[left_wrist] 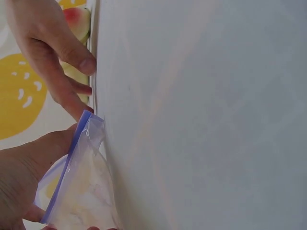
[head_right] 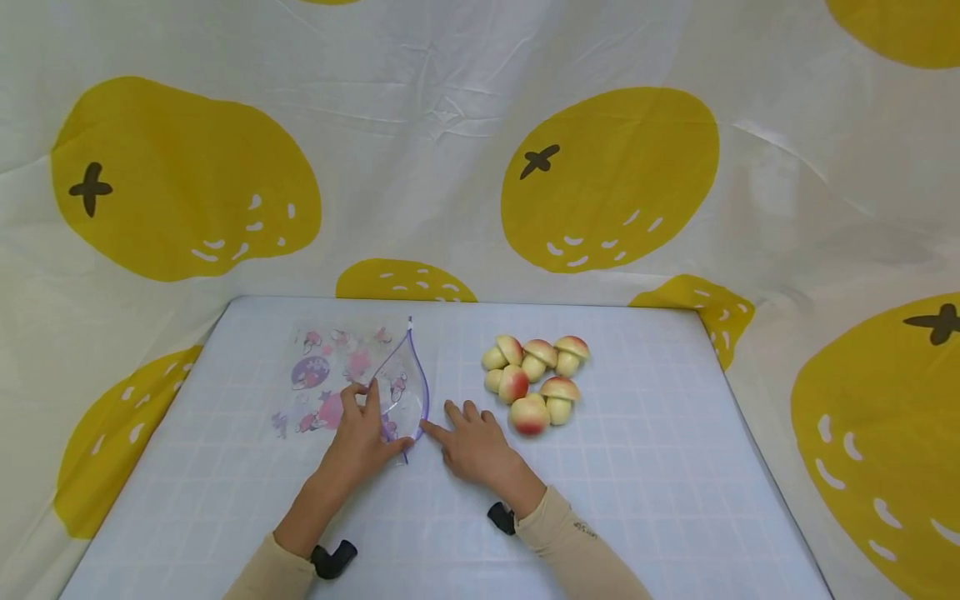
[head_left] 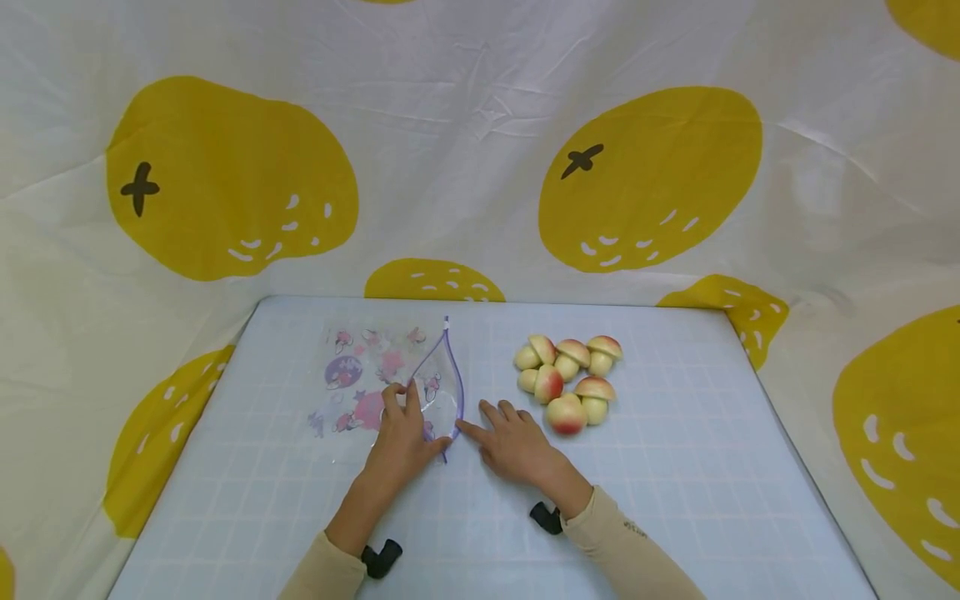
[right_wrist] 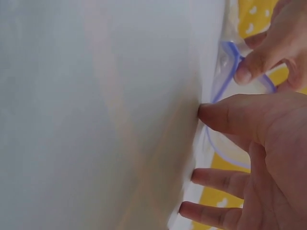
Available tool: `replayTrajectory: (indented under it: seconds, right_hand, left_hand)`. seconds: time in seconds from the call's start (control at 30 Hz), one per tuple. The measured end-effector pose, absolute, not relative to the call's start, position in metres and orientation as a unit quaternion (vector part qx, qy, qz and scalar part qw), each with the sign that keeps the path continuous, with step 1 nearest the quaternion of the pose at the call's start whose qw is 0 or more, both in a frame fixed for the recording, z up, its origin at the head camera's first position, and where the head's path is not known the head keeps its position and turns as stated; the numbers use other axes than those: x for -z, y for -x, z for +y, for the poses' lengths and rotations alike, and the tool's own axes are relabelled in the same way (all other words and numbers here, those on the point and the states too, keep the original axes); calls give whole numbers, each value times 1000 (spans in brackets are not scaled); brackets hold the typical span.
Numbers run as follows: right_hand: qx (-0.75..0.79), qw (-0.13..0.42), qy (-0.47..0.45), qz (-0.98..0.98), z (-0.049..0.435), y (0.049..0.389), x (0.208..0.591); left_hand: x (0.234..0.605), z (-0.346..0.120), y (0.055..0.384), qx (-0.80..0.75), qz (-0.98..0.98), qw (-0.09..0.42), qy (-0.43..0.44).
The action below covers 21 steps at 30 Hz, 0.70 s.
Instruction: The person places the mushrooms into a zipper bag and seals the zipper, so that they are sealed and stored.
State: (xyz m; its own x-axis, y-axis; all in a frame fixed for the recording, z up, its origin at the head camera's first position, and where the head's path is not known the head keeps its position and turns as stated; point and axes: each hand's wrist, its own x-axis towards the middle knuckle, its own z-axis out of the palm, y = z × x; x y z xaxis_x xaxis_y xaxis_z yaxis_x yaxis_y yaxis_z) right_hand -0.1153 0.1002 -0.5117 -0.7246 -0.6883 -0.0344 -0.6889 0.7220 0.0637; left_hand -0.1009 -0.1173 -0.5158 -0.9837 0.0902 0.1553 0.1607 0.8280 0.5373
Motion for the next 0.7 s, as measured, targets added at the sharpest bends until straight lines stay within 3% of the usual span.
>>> replayTrajectory:
  seconds: [0.4,0.7]
  right_hand:
    - [-14,14,369,929,100,115,509]
    - [69,-37,358,930,113,115,495]
  left_hand:
    - [514,-115,104,288,-956,20,50]
    - [511,-113,104,282,-959,8,41]
